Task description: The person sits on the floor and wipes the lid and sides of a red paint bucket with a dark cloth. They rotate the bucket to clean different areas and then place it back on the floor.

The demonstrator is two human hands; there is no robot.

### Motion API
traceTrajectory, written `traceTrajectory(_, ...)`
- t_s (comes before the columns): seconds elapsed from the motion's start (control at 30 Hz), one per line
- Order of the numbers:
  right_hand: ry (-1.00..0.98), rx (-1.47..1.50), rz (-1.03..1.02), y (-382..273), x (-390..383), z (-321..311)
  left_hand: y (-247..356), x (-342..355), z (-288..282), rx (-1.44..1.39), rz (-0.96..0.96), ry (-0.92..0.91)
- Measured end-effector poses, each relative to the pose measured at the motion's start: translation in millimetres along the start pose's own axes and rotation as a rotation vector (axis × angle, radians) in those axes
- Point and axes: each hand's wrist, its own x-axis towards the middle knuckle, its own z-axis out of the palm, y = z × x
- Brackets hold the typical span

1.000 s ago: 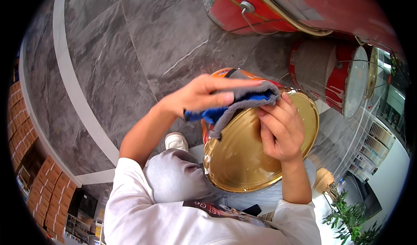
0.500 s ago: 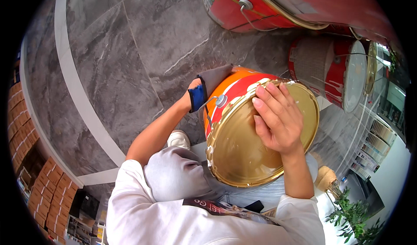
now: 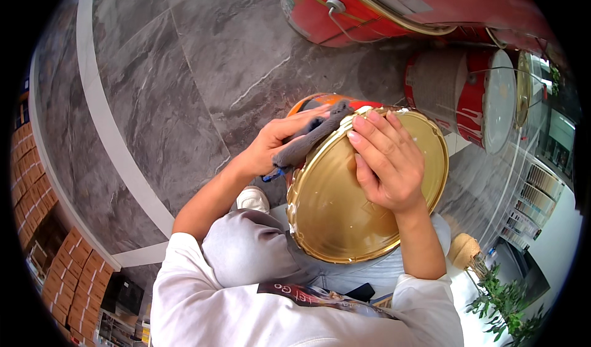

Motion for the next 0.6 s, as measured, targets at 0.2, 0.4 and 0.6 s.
traceTrajectory(0.2, 0.013, -0.004, -0.006, -1, 2, -1, -37, -10, -11, 0.214, -0.072, 0.068)
traceTrajectory(0.4, 0.036, -0.025, -0.018, 3, 0, 0, -61, -16, -15, 0.185, -0.237, 0.224)
traceTrajectory(0.6, 0.04, -0.022, -0.024, -3, 3, 1, -151, -37, -33, -0.126, -0.304, 0.441)
